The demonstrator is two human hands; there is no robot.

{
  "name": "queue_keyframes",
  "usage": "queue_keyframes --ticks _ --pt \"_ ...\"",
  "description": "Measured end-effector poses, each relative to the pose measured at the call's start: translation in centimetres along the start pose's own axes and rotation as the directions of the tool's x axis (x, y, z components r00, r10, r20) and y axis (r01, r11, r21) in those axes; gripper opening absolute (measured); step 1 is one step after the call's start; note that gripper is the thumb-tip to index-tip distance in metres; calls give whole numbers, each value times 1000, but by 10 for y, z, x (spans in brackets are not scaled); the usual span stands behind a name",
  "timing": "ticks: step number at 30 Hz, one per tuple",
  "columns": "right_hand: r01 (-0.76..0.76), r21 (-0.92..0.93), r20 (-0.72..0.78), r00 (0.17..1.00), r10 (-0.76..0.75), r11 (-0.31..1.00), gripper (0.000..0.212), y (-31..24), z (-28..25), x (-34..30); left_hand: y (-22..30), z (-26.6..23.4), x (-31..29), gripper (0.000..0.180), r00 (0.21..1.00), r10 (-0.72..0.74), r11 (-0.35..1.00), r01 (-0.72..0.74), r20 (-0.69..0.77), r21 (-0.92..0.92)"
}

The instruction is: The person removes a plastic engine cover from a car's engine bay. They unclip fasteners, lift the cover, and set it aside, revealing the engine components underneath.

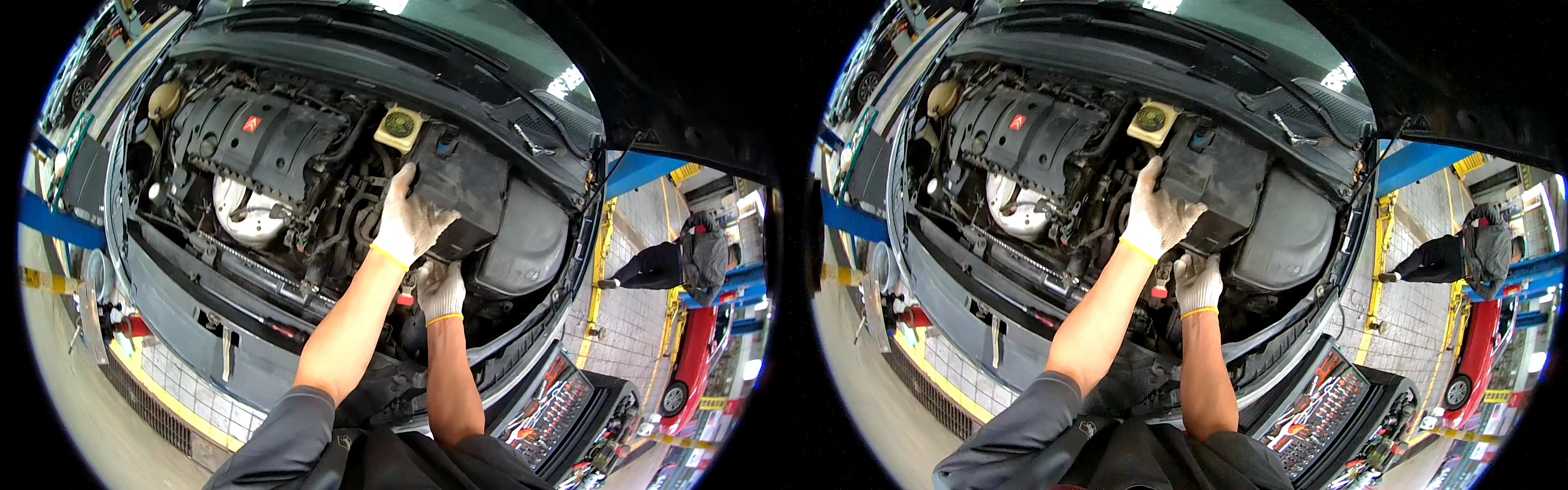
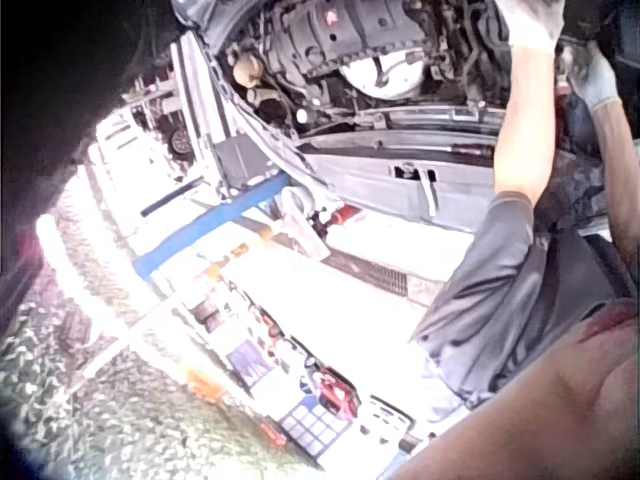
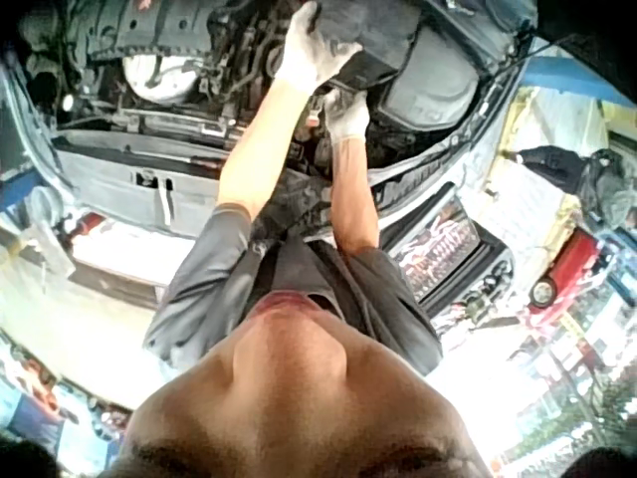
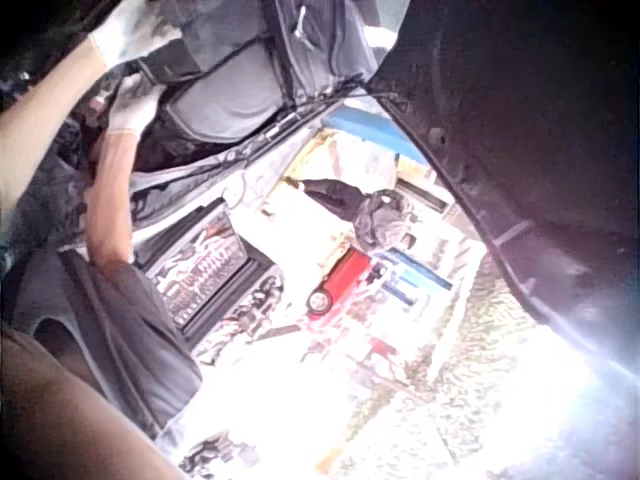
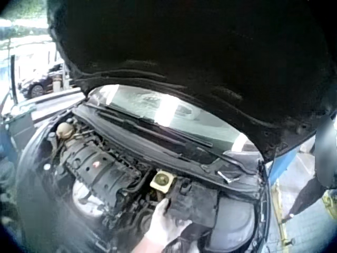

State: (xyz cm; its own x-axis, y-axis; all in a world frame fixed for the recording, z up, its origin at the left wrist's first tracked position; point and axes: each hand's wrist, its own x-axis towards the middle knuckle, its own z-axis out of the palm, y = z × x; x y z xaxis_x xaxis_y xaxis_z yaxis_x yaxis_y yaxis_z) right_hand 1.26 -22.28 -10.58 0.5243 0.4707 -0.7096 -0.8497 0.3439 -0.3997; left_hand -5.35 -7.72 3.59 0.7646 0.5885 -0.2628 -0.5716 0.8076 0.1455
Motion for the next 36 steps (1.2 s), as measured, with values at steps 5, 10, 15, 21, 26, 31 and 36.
queue_keyframes --ticks 5,10,15,21,26,31,36 --pt "-5 -144 66 998 14 990 75 2 9 -9 -12 -13 -47 62 985 167 976 -162 -28 145" --pt "80 -214 455 890 26 974 77 -13 -26 2 -18 -33 -150 60 985 164 324 -96 44 941" --pt "154 -333 403 915 -7 930 74 -6 -16 12 -41 -112 -146 43 775 352 -667 -186 525 721" --pt "113 50 260 958 -122 992 80 15 8 3 -53 -128 -141 26 999 -43 -770 -45 19 636" --pt "-108 50 469 880 72 993 77 6 6 3 -60 -137 -134 30 998 -66 -766 -58 11 640" --pt "-25 62 447 895 -5 998 80 2 8 15 -68 -143 -137 30 992 -103 -837 -128 77 533" --pt "-10 47 492 871 -14 999 81 -13 -2 22 -53 -129 -153 33 981 -184 -840 -187 57 509"
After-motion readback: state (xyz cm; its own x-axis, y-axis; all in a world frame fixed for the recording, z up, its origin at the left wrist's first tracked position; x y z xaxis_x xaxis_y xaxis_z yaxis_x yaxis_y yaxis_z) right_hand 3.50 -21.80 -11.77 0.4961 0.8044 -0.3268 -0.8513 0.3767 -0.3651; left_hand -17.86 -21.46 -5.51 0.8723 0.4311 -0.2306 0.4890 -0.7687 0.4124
